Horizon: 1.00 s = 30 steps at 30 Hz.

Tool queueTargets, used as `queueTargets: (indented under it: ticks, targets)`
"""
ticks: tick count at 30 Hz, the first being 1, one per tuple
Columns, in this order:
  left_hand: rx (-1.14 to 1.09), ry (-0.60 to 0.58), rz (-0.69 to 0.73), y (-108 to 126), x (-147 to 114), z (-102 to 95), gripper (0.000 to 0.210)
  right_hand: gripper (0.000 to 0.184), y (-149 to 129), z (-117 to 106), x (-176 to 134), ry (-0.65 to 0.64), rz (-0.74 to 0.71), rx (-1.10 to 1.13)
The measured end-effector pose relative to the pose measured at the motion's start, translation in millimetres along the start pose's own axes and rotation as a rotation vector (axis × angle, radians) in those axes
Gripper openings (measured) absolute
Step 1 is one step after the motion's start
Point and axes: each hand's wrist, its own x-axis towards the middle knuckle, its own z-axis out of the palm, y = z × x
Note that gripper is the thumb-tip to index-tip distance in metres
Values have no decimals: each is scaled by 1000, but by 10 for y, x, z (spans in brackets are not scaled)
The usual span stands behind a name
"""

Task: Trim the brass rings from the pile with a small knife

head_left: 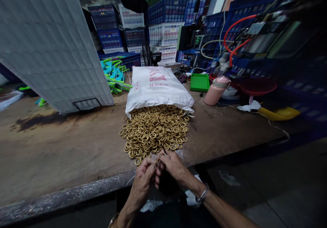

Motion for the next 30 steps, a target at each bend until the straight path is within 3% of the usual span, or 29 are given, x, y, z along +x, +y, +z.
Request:
queueTargets:
  ticks: [2,6,10,16,20,25,30]
  targets:
    - [5,23,-4,-3,1,-12,27,21,16,-8,-25,45,-60,-150]
    - [46,58,2,-35,22,-38,32,15,49,7,-95,-60,-184,-402]
    - [92,91,-5,-54,21,-43,37,26,71,24,-110,-94,-185,-599]
    - [178,76,121,-33,1,-43,31,30,39,29,-103,-107,-195,-713]
    - [186,80,59,-64,-46,-63,32,29,83,56,-130,-129,-143,-800]
    - [-4,45,13,24,-254,-173,28,23,251,55,-75,-37,-145,-870]
    - [-217,140,-18,177,-361,-378,25,19,216,149,-9,12,-183,-842]
